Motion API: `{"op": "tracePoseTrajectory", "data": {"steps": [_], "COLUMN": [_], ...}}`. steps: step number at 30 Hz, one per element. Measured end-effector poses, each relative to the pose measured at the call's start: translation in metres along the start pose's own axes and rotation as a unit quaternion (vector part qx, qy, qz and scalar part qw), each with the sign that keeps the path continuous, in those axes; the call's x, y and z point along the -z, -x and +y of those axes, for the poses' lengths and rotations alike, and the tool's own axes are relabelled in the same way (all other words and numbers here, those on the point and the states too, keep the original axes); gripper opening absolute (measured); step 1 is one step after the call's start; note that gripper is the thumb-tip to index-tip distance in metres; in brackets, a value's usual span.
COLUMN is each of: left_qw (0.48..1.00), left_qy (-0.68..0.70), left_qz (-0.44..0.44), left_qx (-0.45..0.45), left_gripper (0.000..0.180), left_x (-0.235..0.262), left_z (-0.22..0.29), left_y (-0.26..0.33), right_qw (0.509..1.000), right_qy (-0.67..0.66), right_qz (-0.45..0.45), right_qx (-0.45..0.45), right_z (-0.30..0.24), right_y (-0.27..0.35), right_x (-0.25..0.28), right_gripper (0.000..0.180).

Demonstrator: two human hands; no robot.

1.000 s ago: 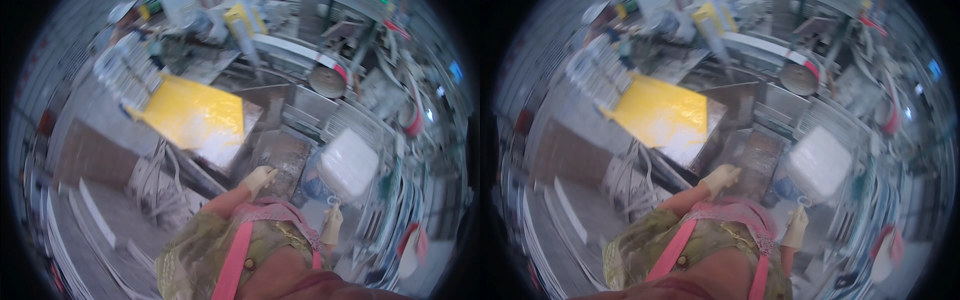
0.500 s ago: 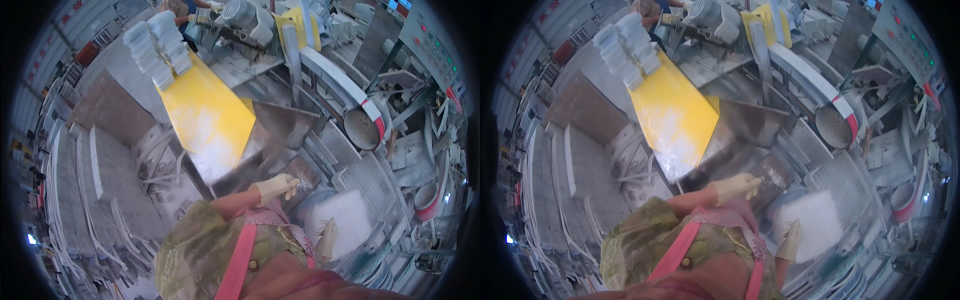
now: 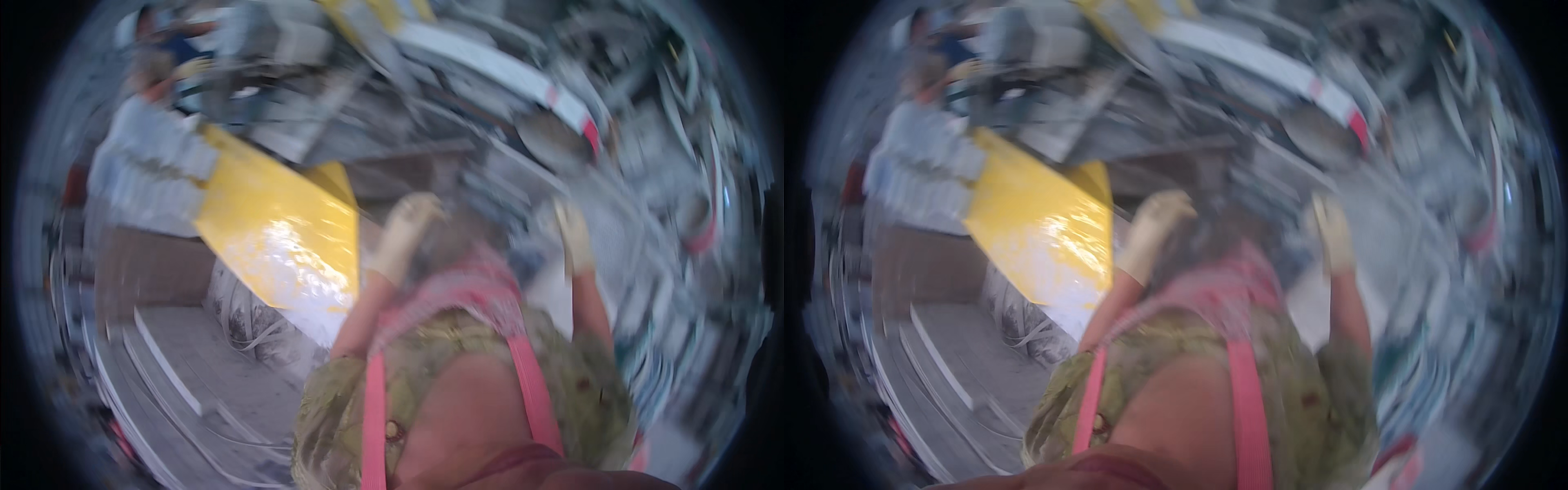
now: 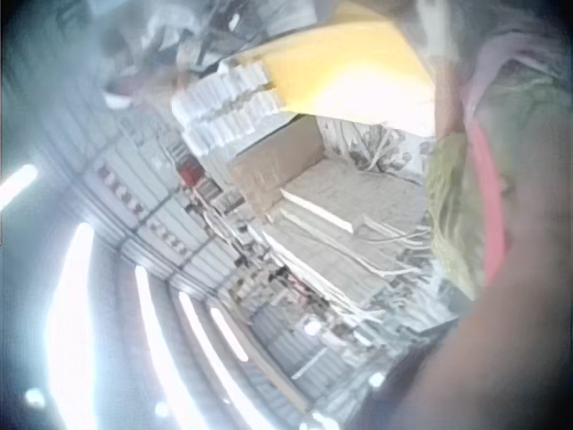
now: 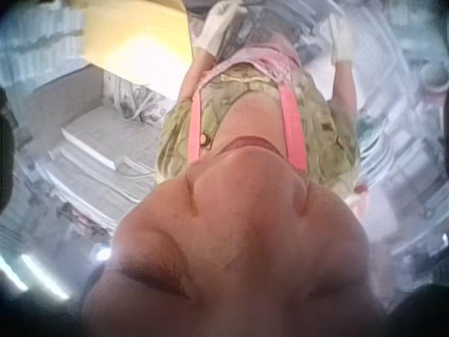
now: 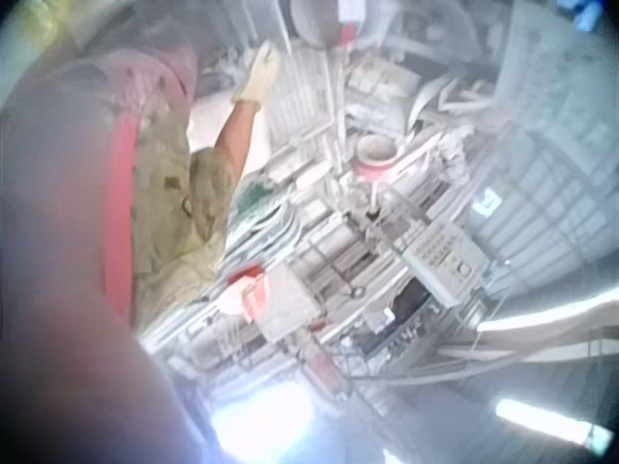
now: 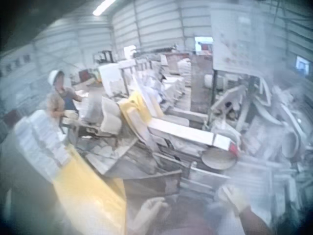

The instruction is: The person repeatedly picks up small white rectangular tiles from a yellow tray, wipes them with a cloth, and stacks them on a nearby pile. The person wears gloves and a pink apron while working in a factory setting.

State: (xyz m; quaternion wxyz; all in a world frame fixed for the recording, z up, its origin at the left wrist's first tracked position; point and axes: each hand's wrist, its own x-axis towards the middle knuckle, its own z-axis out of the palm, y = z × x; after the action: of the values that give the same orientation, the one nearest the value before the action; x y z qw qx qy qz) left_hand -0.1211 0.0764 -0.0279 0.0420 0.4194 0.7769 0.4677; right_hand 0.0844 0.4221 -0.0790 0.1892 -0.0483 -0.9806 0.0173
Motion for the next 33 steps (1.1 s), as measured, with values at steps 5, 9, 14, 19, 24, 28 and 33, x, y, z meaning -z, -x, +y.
{"op": "tracePoseTrajectory", "data": {"steps": [5,9,14,19,24,28,33], "left_qw": [0.863,0.898,0.865,0.858,0.833,0.885,0.858], "left_qy": [0.333,0.234,0.283,0.313,0.339,0.267,0.204], "left_qz": [0.091,0.127,0.164,0.141,0.135,0.123,0.238], "left_qx": [0.369,0.35,0.38,0.383,0.415,0.36,0.407], "left_gripper": [0.028,0.032,0.026,0.026,0.03,0.041,0.034], "left_x": [-0.008,-0.026,-0.075,-0.117,-0.121,-0.114,-0.108], "left_z": [-0.03,-0.044,-0.043,-0.039,-0.024,-0.012,-0.006], "left_y": [-0.001,-0.03,-0.084,-0.141,-0.177,-0.17,-0.146], "right_qw": [0.935,0.985,0.983,0.983,0.999,0.986,0.941], "right_qy": [-0.194,0.091,0.047,-0.049,-0.033,0.002,0.241], "right_qz": [-0.043,0.005,-0.164,-0.167,0.014,0.007,-0.09], "right_qx": [-0.294,-0.145,-0.073,-0.064,0.016,0.167,0.221], "right_z": [0.114,0.161,0.201,0.237,0.225,0.193,0.203], "right_y": [-0.076,-0.151,-0.215,-0.218,-0.241,-0.271,-0.277], "right_x": [-0.023,-0.018,-0.031,-0.033,-0.018,-0.035,-0.054], "right_gripper": [0.055,0.093,0.094,0.074,0.05,0.043,0.082]}}
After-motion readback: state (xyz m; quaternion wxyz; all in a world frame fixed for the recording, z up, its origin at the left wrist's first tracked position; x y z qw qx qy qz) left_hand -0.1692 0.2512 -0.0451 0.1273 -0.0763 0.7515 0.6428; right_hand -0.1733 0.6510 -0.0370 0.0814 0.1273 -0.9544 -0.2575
